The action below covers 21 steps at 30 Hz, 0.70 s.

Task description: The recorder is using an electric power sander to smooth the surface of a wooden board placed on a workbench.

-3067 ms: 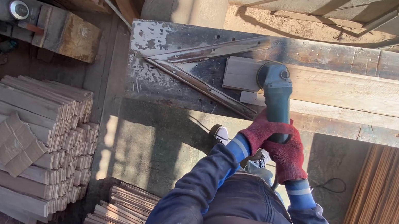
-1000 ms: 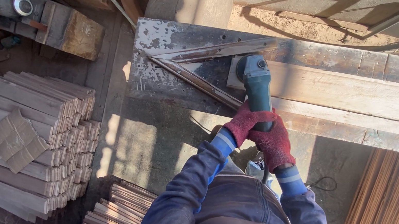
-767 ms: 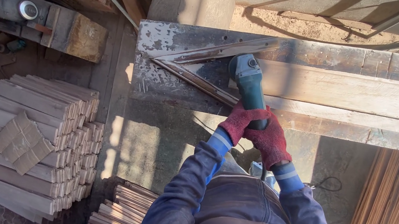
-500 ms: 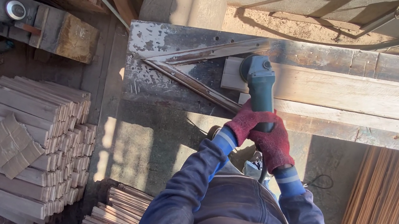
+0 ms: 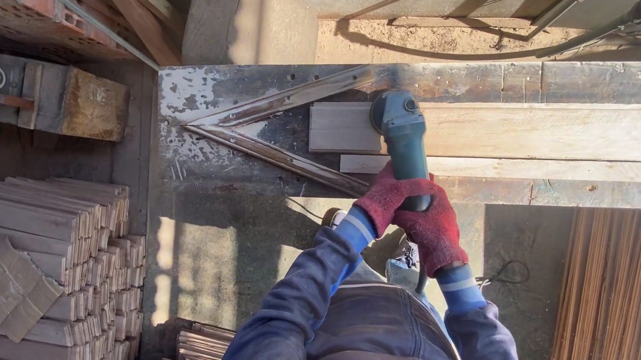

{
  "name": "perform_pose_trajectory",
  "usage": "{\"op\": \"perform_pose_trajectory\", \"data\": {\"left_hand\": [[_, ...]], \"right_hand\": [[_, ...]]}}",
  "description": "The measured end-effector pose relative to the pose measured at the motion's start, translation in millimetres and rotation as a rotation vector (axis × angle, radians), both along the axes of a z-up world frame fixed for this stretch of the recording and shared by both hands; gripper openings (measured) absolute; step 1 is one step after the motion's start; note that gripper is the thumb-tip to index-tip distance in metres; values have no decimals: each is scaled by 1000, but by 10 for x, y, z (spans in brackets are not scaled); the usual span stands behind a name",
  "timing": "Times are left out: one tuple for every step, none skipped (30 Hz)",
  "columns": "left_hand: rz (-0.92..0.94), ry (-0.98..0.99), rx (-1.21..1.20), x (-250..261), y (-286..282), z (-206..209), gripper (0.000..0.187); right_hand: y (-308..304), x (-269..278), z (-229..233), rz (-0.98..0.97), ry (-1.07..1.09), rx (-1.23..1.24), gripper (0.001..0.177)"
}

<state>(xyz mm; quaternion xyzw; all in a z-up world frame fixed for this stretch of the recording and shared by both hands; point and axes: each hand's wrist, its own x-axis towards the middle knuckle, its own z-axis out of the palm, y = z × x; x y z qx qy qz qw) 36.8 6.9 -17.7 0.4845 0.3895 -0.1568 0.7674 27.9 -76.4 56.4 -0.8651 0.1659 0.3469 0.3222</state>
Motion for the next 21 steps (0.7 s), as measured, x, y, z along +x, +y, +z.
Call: {"op": "perform_pose_trajectory", "data": {"left_hand": [[-4, 2, 0, 69, -124, -68, 85], [-36, -2, 14, 128, -248, -138, 84], [-69, -6, 29, 187, -372, -210, 83], [-71, -4, 28, 235, -509, -324, 83], [-77, -44, 5, 281, -646, -439, 88], [-83, -84, -19, 329, -787, -554, 92], [-84, -83, -20, 371, -888, -541, 92], [-107, -96, -58, 409, -990, -525, 91], [-129, -108, -96, 447, -1092, -509, 89], [-134, -106, -99, 458, -1133, -353, 89], [-143, -101, -129, 468, -1172, -197, 89], [-151, -97, -160, 479, -1213, -38, 88], [-156, -97, -164, 501, -1225, -64, 88], [-191, -86, -129, 516, -1226, -93, 85], [-226, -76, -93, 524, -1222, -120, 81], [-225, -76, -93, 507, -1246, -237, 81], [-187, -100, -113, 484, -1261, -351, 85], [-148, -125, -131, 467, -1265, -460, 88], [-147, -126, -130, 420, -1181, -313, 88], [-155, -102, -108, 372, -1082, -169, 84], [-164, -77, -86, 318, -974, -26, 80]], "right_hand": [[-72, 42, 88, -4, 2, 0, 72], [-145, 79, 174, -109, -17, 62, 68], [-215, 115, 259, -214, -36, 124, 65], [-352, 120, 113, -216, -35, 123, 65], [-488, 124, -34, -270, -92, 183, 70], [-628, 128, -180, -324, -150, 241, 75], [-676, 138, -100, -325, -149, 239, 75], [-724, 144, -16, -372, -182, 262, 70], [-771, 150, 68, -419, -215, 284, 65], [-848, 159, 61, -424, -215, 280, 65], [-923, 165, 53, -464, -225, 274, 63], [-1001, 171, 49, -503, -237, 268, 62], [-1036, 182, 30, -508, -238, 265, 62], [-1063, 188, 8, -507, -240, 246, 57], [-1084, 186, -12, -507, -243, 227, 52], [-1067, 179, 9, -505, -243, 227, 52], [-1042, 167, 33, -482, -235, 251, 52], [-1007, 159, 61, -457, -227, 277, 52], [-971, 133, 67, -456, -228, 278, 52], [-921, 109, 69, -418, -227, 292, 52], [-862, 79, 71, -380, -225, 306, 51]]}}
